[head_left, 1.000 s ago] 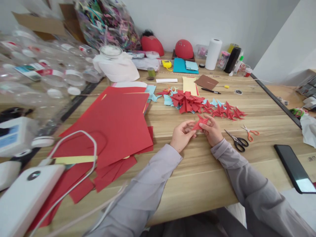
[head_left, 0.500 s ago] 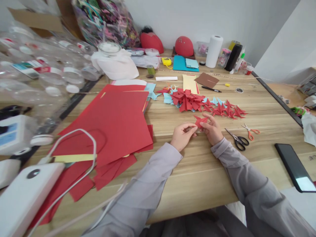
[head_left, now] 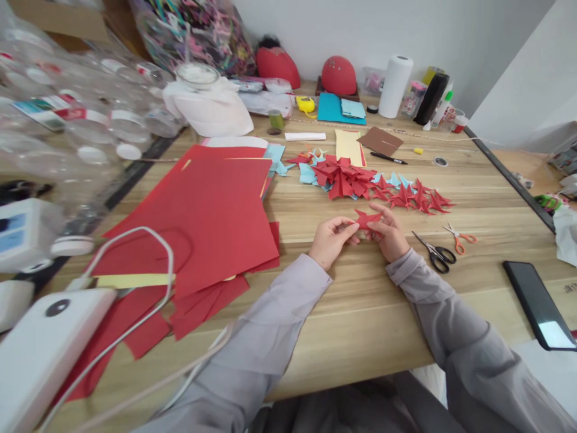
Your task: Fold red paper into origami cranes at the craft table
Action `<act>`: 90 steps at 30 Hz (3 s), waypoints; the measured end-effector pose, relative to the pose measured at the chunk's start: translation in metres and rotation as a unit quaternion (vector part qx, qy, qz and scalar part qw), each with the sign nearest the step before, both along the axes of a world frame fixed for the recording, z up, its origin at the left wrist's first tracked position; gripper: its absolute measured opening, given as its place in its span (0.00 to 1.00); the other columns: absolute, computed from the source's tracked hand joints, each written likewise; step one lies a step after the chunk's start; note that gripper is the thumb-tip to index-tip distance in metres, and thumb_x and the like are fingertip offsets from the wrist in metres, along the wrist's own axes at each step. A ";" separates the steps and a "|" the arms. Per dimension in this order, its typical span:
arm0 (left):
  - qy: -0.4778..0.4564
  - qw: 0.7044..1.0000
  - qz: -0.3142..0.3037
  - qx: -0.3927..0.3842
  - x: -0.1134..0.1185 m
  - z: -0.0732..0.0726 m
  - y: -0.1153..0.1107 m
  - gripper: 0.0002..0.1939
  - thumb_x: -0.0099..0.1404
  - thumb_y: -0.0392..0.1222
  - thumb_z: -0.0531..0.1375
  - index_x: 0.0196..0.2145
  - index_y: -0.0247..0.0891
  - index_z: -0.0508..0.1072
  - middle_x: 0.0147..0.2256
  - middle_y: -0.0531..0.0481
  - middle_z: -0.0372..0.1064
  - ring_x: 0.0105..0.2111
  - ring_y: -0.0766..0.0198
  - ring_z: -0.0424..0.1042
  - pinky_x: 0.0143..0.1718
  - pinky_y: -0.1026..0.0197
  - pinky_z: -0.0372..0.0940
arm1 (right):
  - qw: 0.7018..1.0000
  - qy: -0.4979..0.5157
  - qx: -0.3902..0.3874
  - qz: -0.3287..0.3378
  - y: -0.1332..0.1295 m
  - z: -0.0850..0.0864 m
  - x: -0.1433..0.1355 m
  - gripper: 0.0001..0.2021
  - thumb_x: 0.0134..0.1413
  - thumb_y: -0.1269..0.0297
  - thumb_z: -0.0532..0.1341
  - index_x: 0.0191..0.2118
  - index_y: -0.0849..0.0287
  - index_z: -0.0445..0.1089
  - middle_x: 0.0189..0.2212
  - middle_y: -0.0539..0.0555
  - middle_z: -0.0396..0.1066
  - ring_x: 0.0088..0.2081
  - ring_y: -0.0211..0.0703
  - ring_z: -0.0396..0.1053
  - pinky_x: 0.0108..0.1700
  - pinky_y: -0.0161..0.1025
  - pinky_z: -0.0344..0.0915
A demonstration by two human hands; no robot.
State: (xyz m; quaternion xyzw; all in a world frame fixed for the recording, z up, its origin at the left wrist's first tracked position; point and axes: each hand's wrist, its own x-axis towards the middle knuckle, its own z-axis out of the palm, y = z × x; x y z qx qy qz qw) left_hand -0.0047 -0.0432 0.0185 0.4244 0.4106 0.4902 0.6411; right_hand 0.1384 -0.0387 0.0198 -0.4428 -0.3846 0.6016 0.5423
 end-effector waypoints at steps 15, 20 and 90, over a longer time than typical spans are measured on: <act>-0.038 0.999 -0.006 0.007 0.000 0.001 0.003 0.17 0.46 0.47 0.68 0.27 0.34 0.67 0.18 0.54 0.68 0.19 0.69 0.69 0.24 0.66 0.66 | 0.997 -0.063 0.048 0.025 0.000 -0.006 0.004 0.32 0.39 0.64 0.66 0.53 0.57 0.58 0.13 0.40 0.65 0.16 0.35 0.63 0.20 0.33 0.59; -0.042 0.999 0.007 0.004 0.001 0.001 0.003 0.17 0.46 0.47 0.68 0.27 0.33 0.68 0.18 0.54 0.68 0.18 0.69 0.69 0.23 0.66 0.66 | 0.996 -0.069 0.050 0.036 0.000 -0.006 0.005 0.32 0.40 0.64 0.66 0.54 0.58 0.57 0.15 0.41 0.67 0.17 0.35 0.64 0.21 0.33 0.59; -0.047 0.999 -0.017 -0.014 -0.002 0.003 0.006 0.21 0.49 0.38 0.67 0.36 0.37 0.59 0.18 0.56 0.70 0.17 0.69 0.69 0.21 0.67 0.64 | 0.993 -0.093 0.044 0.055 -0.002 -0.004 0.003 0.32 0.40 0.57 0.68 0.52 0.56 0.58 0.18 0.43 0.70 0.18 0.35 0.66 0.22 0.33 0.60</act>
